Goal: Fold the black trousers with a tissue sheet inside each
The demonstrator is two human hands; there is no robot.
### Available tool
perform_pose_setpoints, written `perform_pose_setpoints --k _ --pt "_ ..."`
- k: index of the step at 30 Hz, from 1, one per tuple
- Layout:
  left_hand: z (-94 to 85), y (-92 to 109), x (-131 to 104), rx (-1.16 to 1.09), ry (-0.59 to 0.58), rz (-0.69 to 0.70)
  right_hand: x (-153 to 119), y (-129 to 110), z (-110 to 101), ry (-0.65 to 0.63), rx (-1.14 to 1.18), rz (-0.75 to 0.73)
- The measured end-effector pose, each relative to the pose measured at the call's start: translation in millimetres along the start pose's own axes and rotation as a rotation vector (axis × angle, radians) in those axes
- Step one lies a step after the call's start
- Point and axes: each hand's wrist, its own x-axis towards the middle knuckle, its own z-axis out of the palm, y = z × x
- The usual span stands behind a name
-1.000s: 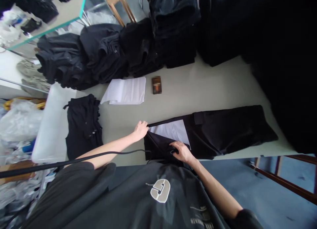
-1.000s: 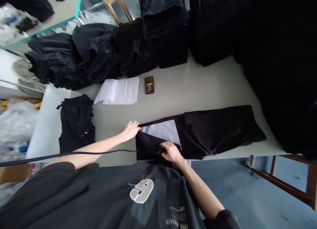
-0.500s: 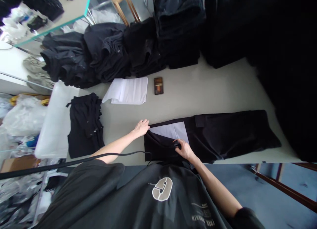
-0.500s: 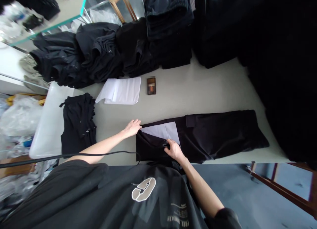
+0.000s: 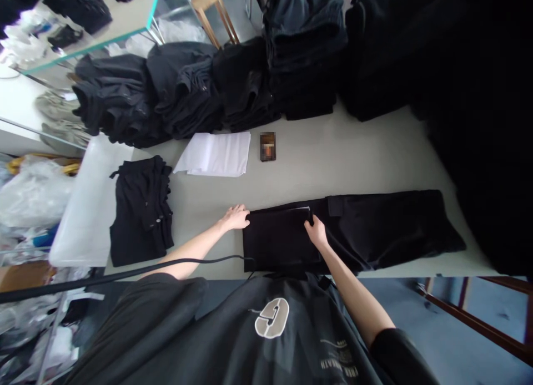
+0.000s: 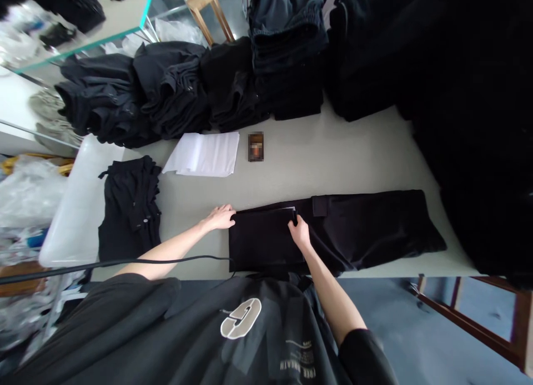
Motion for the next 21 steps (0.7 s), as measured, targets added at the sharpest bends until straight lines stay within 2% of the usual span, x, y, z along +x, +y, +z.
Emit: perform_pose_setpoints --k 2,4,6,8,9,11,13,15,18,20,21 --pt "-0.9 1.4 3.2 -0.056 -0.044 -0.062 11.0 -3.3 0.7 0.054 -0.009 0.046" --pt "-0.7 4.8 4.3 -0.080 -0.035 -0.095 13.4 -7.1 0.8 0.086 0.007 0.080" --pt "0.5 11.9 1.9 -0.041 0.039 -0.102 7.0 -8.2 -6.1 0.103 0.056 0.072" --pt "2.2 25.6 -4.7 0.020 0.186 -0.119 -5.2 -2.4 -28.0 0.148 0.102 -0.004" --pt "3.4 35.8 -9.3 0.037 0.272 -0.129 -11.9 4.2 -46.2 0.200 0.107 -0.056" --pt "7.8 63.6 -20.0 0.018 0.403 -0.095 -22.5 25.5 -96.8 0.397 0.035 -0.113" --pt "15.8 99.8 -30.0 -0.050 0.421 0.033 -25.6 55.1 -160.0 0.673 -0.103 -0.056" --pt "26.6 139.6 -36.5 -0.110 0.356 0.179 -19.7 86.5 -223.6 0.876 -0.247 0.039" --pt "40.2 191.1 -37.6 -0.142 0.268 0.243 -0.5 121.2 -295.8 0.990 -0.303 0.291" --pt "43.0 213.0 -34.9 -0.150 0.248 0.220 11.8 131.7 -323.4 0.966 -0.315 0.407" --pt "42.6 219.9 -33.3 -0.157 0.245 0.216 16.6 134.1 -332.5 0.938 -0.352 0.386"
